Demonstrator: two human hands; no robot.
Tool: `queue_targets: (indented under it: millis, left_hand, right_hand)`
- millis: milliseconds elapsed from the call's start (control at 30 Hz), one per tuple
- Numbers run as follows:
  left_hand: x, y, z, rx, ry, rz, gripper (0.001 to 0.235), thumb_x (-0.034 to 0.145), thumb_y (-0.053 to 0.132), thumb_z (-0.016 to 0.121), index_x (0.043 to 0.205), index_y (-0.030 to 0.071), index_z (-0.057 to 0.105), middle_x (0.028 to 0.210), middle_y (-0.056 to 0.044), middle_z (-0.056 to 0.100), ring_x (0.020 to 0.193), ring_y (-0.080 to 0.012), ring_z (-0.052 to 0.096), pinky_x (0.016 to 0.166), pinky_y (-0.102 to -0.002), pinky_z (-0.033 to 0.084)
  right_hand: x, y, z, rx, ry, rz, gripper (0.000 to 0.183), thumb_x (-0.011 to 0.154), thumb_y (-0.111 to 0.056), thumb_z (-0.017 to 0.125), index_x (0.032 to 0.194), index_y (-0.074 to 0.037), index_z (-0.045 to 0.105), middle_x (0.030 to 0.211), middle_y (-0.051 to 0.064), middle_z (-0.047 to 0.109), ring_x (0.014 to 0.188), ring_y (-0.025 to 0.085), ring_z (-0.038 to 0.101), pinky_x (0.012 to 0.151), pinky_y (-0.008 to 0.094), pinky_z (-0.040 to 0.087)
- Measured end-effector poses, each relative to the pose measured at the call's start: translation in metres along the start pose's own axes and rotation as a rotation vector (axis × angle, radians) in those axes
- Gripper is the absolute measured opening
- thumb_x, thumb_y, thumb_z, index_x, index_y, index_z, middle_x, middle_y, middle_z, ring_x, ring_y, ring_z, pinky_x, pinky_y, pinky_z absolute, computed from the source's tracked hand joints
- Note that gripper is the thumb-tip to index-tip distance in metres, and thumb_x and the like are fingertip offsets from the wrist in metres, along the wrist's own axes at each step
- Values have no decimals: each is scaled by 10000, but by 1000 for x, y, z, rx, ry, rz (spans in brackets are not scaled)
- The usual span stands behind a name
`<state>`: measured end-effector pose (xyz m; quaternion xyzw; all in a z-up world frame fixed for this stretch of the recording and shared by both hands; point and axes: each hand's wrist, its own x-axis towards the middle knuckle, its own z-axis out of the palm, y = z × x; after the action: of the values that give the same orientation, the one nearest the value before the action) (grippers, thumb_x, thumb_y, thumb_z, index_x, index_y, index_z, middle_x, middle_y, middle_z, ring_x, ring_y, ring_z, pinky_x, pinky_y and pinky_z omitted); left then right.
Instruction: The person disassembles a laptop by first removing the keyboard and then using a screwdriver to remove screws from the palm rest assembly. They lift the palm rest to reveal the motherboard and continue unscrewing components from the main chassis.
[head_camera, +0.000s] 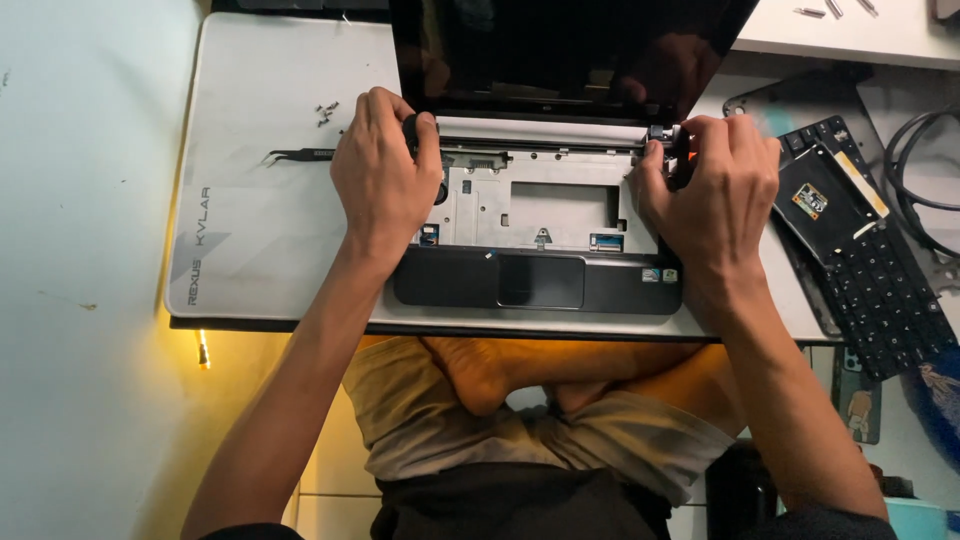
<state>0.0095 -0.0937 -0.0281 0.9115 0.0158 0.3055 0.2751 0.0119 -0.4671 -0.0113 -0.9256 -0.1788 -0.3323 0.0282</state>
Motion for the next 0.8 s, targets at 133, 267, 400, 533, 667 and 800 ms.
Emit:
queue_targets:
  millis: [133,267,400,533,667,800]
  left_hand:
    - [1,1,-3,-4,-29,-19,188,1138,239,696,1076,103,582,1032,-42,686,806,-302,689,657,-481,540]
    - [0,0,-3,-13,-19,3,181,1139,219,712,1079,102,588,1018,-36,672,808,-273,669,660,-455,537]
    - [0,-1,-6,-67,-19,-9,160,1152,211,697,1071,112,602,981,-21,656,746,-237,634,611,-424,522]
    - [4,0,-5,-105,-11,-59,163,1120,222,666,1022,123,582,911,4,644,717,-221,614,579,-421,501]
    - [5,3,-5,-136,-28,-115,167,1109,251,655,1013,140,577,831,19,664,705,-224,649,609,-440,520]
    - [8,6,-8,-193,-55,-163,152,1097,254,643,1010,153,570,791,46,644,714,-202,635,659,-438,532]
  right_hand:
    - [1,-2,-2,97,-54,80,282,1174,-292,865,1204,-34,755,1075,124,690,942,322,633,883,497,473]
    - [-2,1,-1,46,-106,59,326,1215,-350,820,1224,-25,790,1093,132,682,985,314,621,879,471,481]
    - [-5,2,-3,57,-103,50,298,1219,-347,823,1224,-50,792,1092,120,687,1002,309,619,886,472,460]
    - [-6,3,-1,57,-98,44,303,1247,-345,837,1264,-50,768,1091,120,701,996,325,634,914,481,461]
    - [-8,4,2,-19,-69,12,302,1235,-352,849,1276,-60,782,1120,109,715,1016,326,654,903,468,461]
    - [-7,3,1,-62,-66,-10,323,1237,-365,837,1312,-53,801,1145,111,720,1048,323,673,910,459,469]
